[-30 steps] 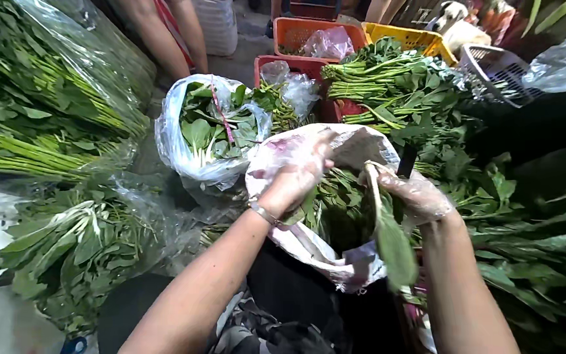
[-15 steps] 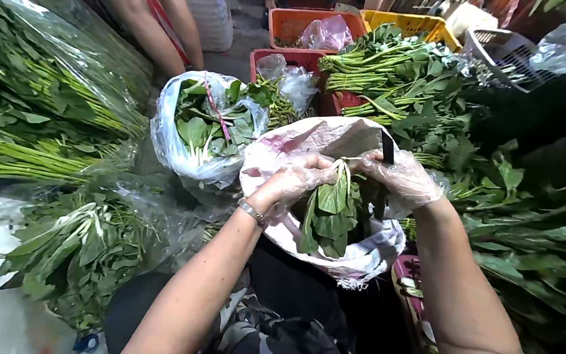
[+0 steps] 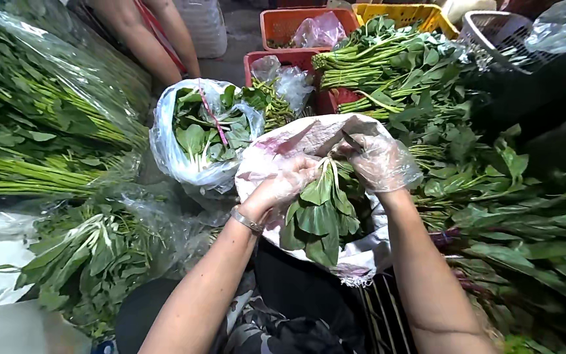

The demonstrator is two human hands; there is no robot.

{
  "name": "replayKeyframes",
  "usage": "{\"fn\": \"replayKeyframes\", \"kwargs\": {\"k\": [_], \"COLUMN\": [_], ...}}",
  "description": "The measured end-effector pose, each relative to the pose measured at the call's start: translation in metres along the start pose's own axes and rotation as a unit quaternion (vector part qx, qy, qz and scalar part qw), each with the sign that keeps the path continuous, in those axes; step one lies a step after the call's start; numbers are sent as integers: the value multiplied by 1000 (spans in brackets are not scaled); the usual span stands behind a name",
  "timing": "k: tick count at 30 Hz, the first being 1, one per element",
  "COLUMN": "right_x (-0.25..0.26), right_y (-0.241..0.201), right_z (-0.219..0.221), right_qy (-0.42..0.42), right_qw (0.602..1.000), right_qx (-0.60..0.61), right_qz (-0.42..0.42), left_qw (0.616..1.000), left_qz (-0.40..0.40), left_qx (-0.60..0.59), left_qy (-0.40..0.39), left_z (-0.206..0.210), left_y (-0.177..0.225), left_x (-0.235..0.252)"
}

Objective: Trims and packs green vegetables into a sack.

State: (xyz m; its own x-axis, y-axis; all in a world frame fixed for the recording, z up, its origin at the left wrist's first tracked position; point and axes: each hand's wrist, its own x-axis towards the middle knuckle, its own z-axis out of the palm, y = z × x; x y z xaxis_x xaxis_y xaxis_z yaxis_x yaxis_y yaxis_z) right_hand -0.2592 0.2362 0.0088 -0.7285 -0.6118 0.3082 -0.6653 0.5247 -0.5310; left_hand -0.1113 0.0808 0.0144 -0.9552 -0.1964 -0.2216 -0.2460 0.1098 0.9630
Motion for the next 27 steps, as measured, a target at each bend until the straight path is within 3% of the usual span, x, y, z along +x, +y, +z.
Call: {"fn": "replayKeyframes", "kwargs": {"k": [4,7,9,11,13,16,19,21,24,27], "right_x": [0,-7,-7,4,16,18,-1,-14,-23,-22], "right_y": [-1,-22,-30,-28,-10,7,12,4,-22,-48], "right_z": [9,6,-3,-18,-19,-19,-15,-14,-16,-14], "right_qy": [-73,-44,-84,-113,-54,35,-124,-157,-35,-67], "right_qw": [968,985,985,984,990,994,990,985,975,957], "right_qx": [240,159,131,115,104,96,60,63,219,278], "right_qz": [15,-49,-79,-77,-78,37,43,28,-4,-59], "left_qw": [998,996,994,997,997,959,885,885,900,918], "left_qz": [30,49,58,56,47,41,35,74,136,159], "left_qx": [11,17,30,15,-60,-281,-460,-456,-409,-362], "left_qy": [46,77,91,55,16,-16,-63,-67,-55,-28], "left_z": [1,6,9,6,3,-4,-16,-15,-9,-5], "left_y": [-6,-7,-7,-4,0,-8,-38,-40,-34,-31], "left_x": [-2,-1,-4,-9,-15,-17,-10,-7,-2,-1]}}
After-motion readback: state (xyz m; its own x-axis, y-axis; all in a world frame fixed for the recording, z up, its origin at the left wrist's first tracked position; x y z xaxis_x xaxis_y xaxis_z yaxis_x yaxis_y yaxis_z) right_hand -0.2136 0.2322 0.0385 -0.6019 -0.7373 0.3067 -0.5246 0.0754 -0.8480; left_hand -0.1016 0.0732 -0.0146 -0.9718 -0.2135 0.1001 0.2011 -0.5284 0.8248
